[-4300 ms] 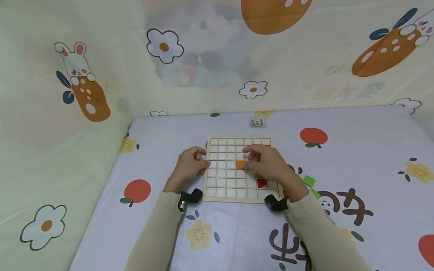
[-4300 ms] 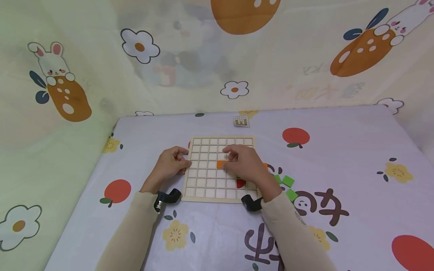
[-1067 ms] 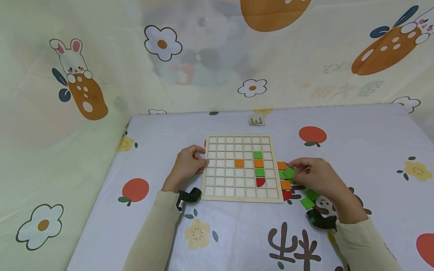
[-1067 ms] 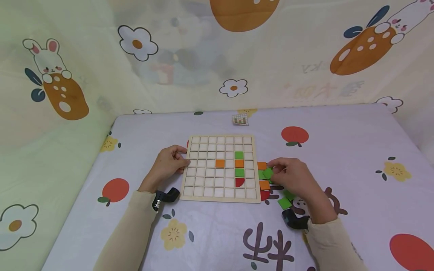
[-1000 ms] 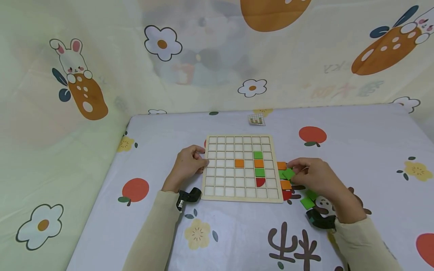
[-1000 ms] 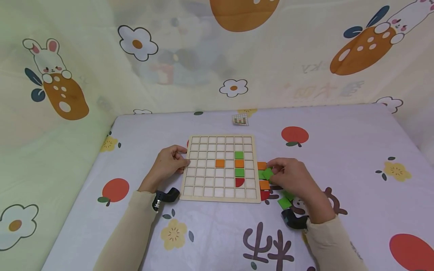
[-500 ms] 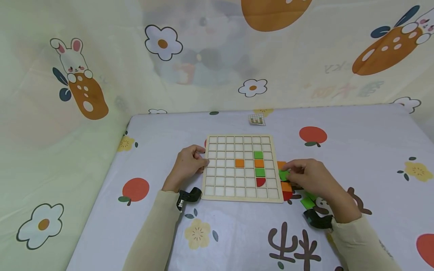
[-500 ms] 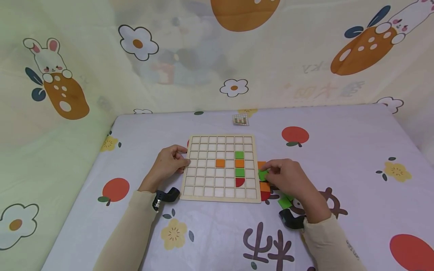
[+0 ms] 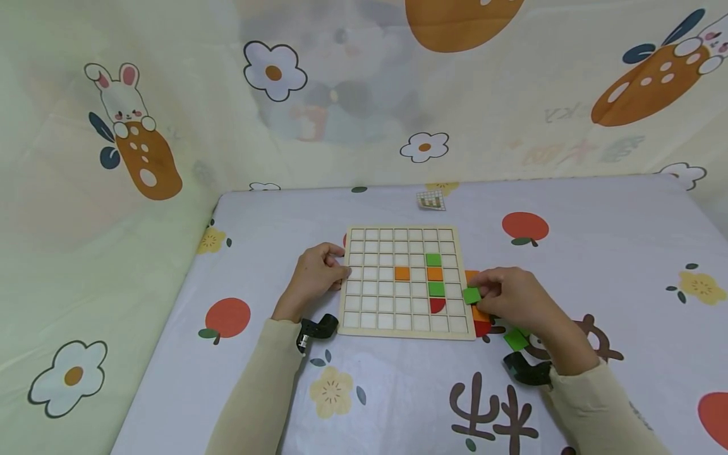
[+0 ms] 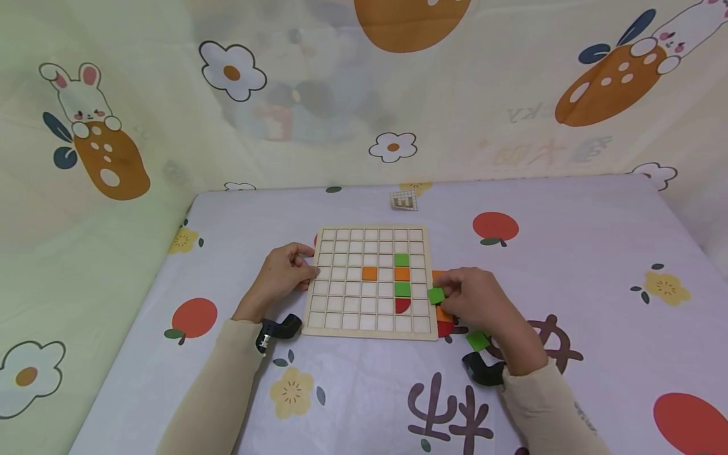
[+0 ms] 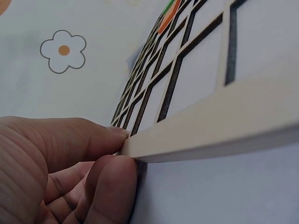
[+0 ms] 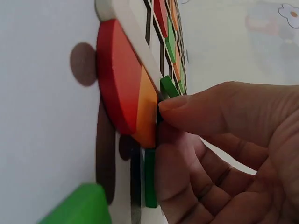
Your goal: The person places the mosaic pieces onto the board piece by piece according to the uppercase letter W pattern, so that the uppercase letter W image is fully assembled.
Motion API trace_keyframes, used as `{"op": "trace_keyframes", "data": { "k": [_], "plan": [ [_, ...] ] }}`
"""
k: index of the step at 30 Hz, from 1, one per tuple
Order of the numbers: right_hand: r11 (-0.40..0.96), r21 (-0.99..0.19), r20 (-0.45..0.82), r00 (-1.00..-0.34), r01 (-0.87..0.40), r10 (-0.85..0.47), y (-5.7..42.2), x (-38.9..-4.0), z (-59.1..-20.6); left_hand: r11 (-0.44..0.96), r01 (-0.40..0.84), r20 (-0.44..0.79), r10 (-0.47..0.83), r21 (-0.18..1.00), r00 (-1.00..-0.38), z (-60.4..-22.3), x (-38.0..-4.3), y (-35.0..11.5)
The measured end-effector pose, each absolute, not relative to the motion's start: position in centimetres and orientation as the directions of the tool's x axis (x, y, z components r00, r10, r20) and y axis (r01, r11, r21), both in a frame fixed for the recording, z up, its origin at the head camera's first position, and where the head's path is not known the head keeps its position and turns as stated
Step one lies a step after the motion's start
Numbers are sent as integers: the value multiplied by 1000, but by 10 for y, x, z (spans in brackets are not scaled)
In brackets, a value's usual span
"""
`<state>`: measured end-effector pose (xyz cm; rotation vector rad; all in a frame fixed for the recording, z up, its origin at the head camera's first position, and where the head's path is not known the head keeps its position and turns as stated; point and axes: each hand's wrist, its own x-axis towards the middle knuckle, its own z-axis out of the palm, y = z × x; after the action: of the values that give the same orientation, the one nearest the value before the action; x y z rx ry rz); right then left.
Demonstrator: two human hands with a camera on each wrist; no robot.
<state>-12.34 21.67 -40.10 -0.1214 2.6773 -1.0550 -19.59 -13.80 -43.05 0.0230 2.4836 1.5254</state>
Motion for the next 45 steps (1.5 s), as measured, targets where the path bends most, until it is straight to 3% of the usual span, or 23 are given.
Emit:
{"op": "trace_keyframes", "data": {
  "k": [23, 45],
  "plan": [
    [674, -739, -151, -975, 0, -165, 167, -137, -402, 439, -111, -193, 146, 891, -970, -433, -198, -140],
    [649, -760, -198, -962, 29, -189, 126, -149, -402, 461, -100, -189, 151, 882, -970, -432, -199, -140]
  ]
}}
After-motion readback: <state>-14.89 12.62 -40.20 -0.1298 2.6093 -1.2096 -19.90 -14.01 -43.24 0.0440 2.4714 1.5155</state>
